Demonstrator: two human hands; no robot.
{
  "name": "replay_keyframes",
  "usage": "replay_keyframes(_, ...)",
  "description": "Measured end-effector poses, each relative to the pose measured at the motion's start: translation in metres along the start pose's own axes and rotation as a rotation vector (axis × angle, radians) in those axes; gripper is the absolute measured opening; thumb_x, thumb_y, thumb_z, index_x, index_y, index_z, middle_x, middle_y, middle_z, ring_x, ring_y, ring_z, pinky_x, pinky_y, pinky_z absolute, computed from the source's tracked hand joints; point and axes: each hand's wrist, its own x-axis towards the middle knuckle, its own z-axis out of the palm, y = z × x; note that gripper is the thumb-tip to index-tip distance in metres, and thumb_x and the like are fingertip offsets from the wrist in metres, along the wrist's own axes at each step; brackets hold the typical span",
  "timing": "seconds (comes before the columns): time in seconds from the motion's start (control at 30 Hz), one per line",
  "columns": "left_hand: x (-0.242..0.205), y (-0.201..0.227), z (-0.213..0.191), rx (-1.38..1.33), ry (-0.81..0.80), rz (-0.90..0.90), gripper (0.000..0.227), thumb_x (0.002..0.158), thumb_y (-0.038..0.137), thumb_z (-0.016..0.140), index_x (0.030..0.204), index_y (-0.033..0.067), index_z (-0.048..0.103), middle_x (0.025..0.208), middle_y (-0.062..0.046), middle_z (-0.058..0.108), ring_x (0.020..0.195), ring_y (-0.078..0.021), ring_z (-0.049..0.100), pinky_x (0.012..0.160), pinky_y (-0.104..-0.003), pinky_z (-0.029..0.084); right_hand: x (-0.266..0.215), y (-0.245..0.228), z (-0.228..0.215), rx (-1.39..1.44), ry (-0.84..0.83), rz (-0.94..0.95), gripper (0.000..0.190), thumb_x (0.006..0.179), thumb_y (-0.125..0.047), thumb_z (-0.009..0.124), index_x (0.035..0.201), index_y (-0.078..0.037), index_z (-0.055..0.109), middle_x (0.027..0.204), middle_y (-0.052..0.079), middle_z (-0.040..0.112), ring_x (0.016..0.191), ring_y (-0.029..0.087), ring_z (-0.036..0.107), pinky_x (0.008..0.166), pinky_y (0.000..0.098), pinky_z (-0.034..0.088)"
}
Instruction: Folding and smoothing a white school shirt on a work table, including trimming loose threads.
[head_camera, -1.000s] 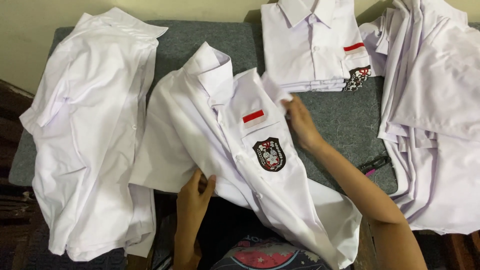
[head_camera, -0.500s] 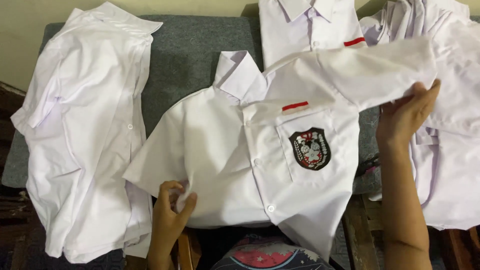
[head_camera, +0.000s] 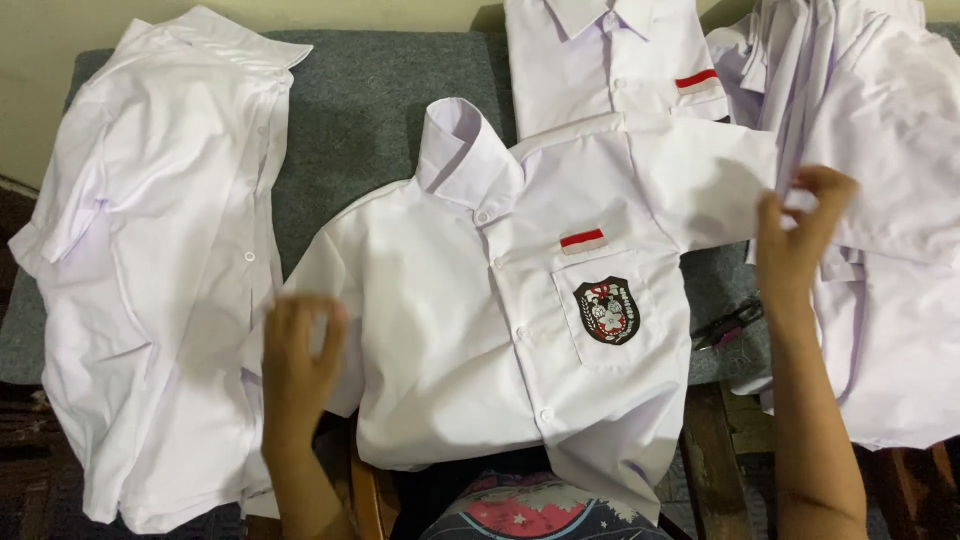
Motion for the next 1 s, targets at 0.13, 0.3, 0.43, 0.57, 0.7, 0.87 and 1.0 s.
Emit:
replay_keyframes(0.13, 0.070, -0.036, 0.030, 0.201, 0.095, 0.145, 0.023, 0.102, 0.020, 0.060, 0.118, 0.0045, 0.056, 0.121, -0.015, 0.056, 0.111, -0.0354, 0.054, 0.096, -0.050, 0.039, 0.030, -0.021, 0.047, -0.049, -0.170, -0.262, 0.019, 0.111, 0.006, 0.057, 0.128, -0.001, 0.058, 0.128, 0.016, 0.054, 0.121, 0.033, 0.051, 0.094, 0.0440, 0.042)
replay_keyframes(0.3, 0.113, -0.052, 0.051, 0.180, -0.326, -0.273, 0.075, 0.107, 0.065, 0.037, 0.146, 0.0008, 0.044, 0.130, -0.021, 0.058, 0.126, -0.0465, 0.050, 0.096, -0.069, 0.043, 0.053, -0.034, 0.116, -0.390, -0.322, -0.465, 0.052, 0.102, -0.027, 0.072, 0.144, 0.000, 0.059, 0.138, 0.021, 0.061, 0.136, 0.035, 0.051, 0.113, 0.0499, 0.035)
replay_keyframes(0.43, 0.125, -0.097, 0.078, 0.224, -0.268, -0.273, 0.056, 0.107, 0.059, 0.045, 0.130, 0.0096, 0.055, 0.122, -0.014, 0.062, 0.119, -0.0402, 0.057, 0.089, -0.060, 0.051, 0.061, -0.004, 0.128, -0.538, -0.445, -0.434, 0.049, 0.106, -0.036, 0.065, 0.146, -0.009, 0.059, 0.123, 0.008, 0.062, 0.124, 0.027, 0.058, 0.113, 0.0593, 0.036)
replay_keyframes(0.57, 0.133, -0.064, 0.054, 0.037, -0.233, -0.142, 0.043, 0.111, 0.048, 0.046, 0.115, 0.0092, 0.064, 0.113, -0.017, 0.069, 0.112, -0.0392, 0.065, 0.094, -0.054, 0.050, 0.063, -0.014, 0.104, -0.541, -0.396, -0.504, 0.023, 0.103, -0.031, 0.073, 0.118, -0.014, 0.067, 0.099, 0.003, 0.062, 0.094, 0.025, 0.067, 0.094, 0.0472, 0.049)
replay_keyframes(0.7, 0.148, -0.068, 0.044, 0.011, 0.244, 0.387, 0.023, 0.111, 0.020, 0.068, 0.113, -0.0035, 0.069, 0.100, -0.025, 0.072, 0.096, -0.0438, 0.070, 0.083, -0.050, 0.055, 0.075, -0.007, 0.044, -0.575, -0.300, -0.426, 0.029, 0.112, -0.041, 0.075, 0.118, -0.014, 0.073, 0.088, 0.010, 0.073, 0.079, 0.036, 0.074, 0.068, 0.0461, 0.056)
replay_keyframes(0.87, 0.191, -0.061, 0.032, 0.330, 0.112, 0.276, 0.050, 0.117, 0.061, 0.049, 0.103, 0.0151, 0.063, 0.081, -0.012, 0.070, 0.076, -0.0346, 0.072, 0.074, -0.045, 0.056, 0.092, 0.001, 0.005, -0.769, -0.287, -0.396, 0.041, 0.119, -0.058, 0.070, 0.111, -0.018, 0.074, 0.087, 0.005, 0.074, 0.077, 0.033, 0.076, 0.068, 0.0430, 0.058)
replay_keyframes(1.0, 0.224, -0.085, 0.058, 0.485, 0.062, 0.326, 0.057, 0.119, 0.071, 0.042, 0.099, 0.0218, 0.062, 0.071, -0.005, 0.068, 0.067, -0.0277, 0.073, 0.065, -0.040, 0.055, 0.100, 0.018, 0.031, -0.762, -0.202, -0.499, 0.040, 0.112, -0.055, 0.076, 0.105, -0.016, 0.075, 0.083, 0.007, 0.072, 0.073, 0.034, 0.074, 0.061, 0.0426, 0.054)
